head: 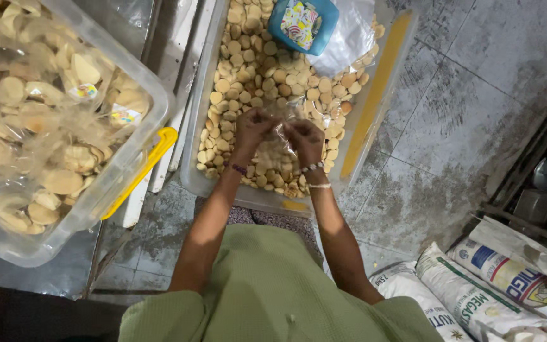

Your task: The person picks up small round cookies from a large plastic container by hand and places them into small plastic bags, then moves the filled bags into another container.

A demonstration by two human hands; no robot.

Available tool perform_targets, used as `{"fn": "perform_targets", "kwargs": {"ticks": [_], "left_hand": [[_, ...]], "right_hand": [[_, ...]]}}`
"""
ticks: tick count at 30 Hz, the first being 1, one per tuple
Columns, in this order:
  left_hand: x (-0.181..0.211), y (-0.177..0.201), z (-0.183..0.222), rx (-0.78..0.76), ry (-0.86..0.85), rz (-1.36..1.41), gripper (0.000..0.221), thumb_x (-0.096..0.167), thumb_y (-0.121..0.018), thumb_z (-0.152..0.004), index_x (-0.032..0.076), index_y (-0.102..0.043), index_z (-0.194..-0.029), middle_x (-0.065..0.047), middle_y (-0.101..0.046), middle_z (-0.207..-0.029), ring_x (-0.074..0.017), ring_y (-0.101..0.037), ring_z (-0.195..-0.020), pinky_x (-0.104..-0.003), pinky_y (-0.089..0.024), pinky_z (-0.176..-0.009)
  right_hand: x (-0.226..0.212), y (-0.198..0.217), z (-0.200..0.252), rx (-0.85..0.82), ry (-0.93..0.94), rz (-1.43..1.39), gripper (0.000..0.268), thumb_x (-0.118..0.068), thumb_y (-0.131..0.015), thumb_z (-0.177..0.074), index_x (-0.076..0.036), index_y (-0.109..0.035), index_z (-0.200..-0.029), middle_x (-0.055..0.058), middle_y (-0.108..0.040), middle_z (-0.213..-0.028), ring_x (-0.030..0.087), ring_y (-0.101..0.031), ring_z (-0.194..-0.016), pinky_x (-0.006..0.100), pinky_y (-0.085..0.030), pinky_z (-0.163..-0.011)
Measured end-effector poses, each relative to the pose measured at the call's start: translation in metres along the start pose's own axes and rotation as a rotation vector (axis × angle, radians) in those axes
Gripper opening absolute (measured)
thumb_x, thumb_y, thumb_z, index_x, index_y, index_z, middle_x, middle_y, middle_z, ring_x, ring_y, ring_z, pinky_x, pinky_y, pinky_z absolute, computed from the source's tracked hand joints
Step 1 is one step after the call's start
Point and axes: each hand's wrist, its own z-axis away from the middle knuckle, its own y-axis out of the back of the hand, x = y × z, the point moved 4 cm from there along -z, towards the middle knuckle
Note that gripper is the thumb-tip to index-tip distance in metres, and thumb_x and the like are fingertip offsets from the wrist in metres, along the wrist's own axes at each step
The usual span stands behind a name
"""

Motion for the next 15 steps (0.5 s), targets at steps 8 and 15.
{"fn": "perform_targets", "kwargs": {"ticks": [8,15], "left_hand": [[0.032,0.003,0.014,-0.015,-0.065,-0.127,0.021,0.02,-0.072,-0.1,0.003,-0.076,-0.112,-0.003,-0.073,-0.088,-0.0086,-0.069,-0.069,-0.026,-0.058,-0.057],[0.045,-0.014,0.026,-0.099,-0.204,-0.075,0.019,0.019,-0.07,-0.098,0.006,-0.073,-0.111,0.0,-0.075,-0.094,-0.009,-0.072,-0.083,-0.025,-0.062,-0.07]], "right_hand": [[-0.002,0.034,-0.057,0.128,0.494,0.352,0.027,-0.021,-0.075,-0.095,-0.011,-0.071,-0.119,0.001,-0.067,-0.097,0.012,-0.063,-0.081,0.025,-0.051,-0.068],[-0.059,-0.031,0.002,-0.325,0.516,0.253,0.019,-0.006,-0.079,-0.095,-0.001,-0.07,-0.11,0.002,-0.075,-0.093,0.011,-0.072,-0.081,0.024,-0.059,-0.07]]}}
